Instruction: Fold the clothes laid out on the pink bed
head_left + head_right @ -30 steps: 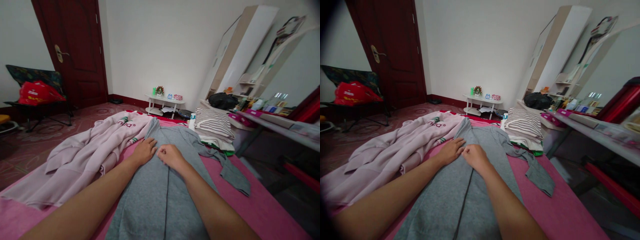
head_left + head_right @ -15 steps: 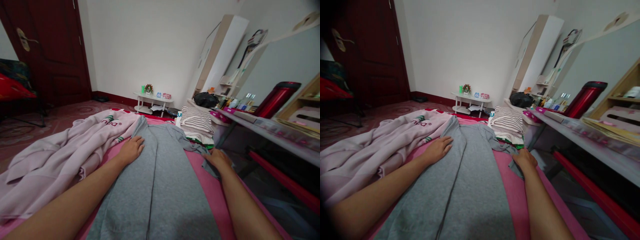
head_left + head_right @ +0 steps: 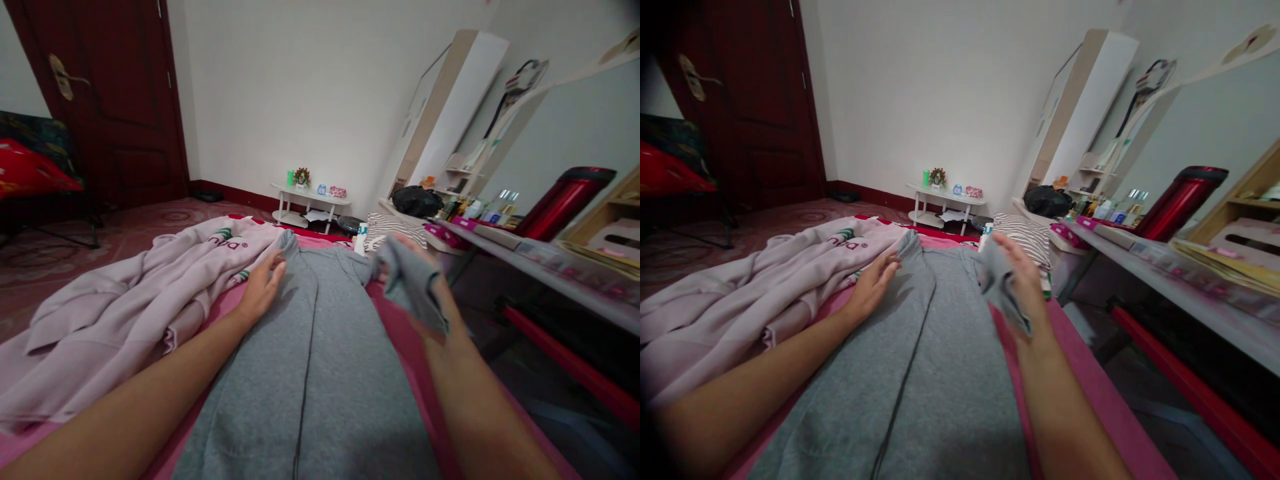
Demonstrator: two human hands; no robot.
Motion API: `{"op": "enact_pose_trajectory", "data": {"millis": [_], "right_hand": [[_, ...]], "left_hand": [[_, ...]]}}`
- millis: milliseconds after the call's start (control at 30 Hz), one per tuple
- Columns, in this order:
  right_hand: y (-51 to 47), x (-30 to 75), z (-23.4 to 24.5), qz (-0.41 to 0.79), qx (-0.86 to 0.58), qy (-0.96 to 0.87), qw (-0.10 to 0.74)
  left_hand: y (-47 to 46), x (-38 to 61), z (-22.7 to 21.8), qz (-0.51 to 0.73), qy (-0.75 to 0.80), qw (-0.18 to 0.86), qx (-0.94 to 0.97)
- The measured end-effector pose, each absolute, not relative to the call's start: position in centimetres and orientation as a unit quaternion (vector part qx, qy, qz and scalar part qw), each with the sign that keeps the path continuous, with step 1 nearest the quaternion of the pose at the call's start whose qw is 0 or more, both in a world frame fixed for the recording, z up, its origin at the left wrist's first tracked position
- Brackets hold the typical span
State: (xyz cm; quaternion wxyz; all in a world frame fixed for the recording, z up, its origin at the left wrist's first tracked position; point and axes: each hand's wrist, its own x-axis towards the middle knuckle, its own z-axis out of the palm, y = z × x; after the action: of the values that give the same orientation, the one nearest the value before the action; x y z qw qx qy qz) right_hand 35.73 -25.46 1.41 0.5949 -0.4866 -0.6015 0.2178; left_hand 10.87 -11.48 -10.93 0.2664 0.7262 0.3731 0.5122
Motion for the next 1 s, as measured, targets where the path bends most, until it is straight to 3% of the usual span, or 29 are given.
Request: {"op": "enact_pose_trajectory", "data": {"millis": [67,133,267,333,400,500,567,700,1000], "right_hand": [[-26.5,31.0,2.1,0.314,-0.423,-0.711,0.465],[-26.8,28.1,1.8,0.335,-0.407,-0.761,0.378],[-24.6,28.7,-2.2,0.198,-0.540,-0.718,0.392],[-23.0,30.6,-5.0,0.082,-0.623,-0.684,0.371],[-22.0,32.2,-7.6,0.005,-0.682,-0.670,0.292],[-21.6,33.4,-10.2,0.003,-0.730,-0.668,0.141],[-21.7,33.5,-11.0,0.020,-0.737,-0.669,0.094],[-21.8,33.2,-11.1,0.023,-0.740,-0.667,0.080],[-26.6,33.2,-10.6,0.033,-0.699,-0.708,0.097]], "left_hand": [[-11.1,10.6,-10.9,0.554,0.377,0.377,0.640],[-10.5,10.2,-11.1,0.559,0.379,0.451,0.583],[-9.5,9.7,-11.8,0.517,0.396,0.493,0.577],[-9.6,9.8,-12.0,0.476,0.406,0.457,0.633],[-10.0,10.0,-12.1,0.432,0.408,0.384,0.707],[-10.7,10.4,-12.2,0.379,0.391,0.283,0.790],[-11.0,10.5,-12.2,0.349,0.378,0.223,0.828],[-11.4,10.6,-11.9,0.304,0.362,0.143,0.869],[-13.4,10.3,-10.6,0.197,0.369,0.110,0.902]]}}
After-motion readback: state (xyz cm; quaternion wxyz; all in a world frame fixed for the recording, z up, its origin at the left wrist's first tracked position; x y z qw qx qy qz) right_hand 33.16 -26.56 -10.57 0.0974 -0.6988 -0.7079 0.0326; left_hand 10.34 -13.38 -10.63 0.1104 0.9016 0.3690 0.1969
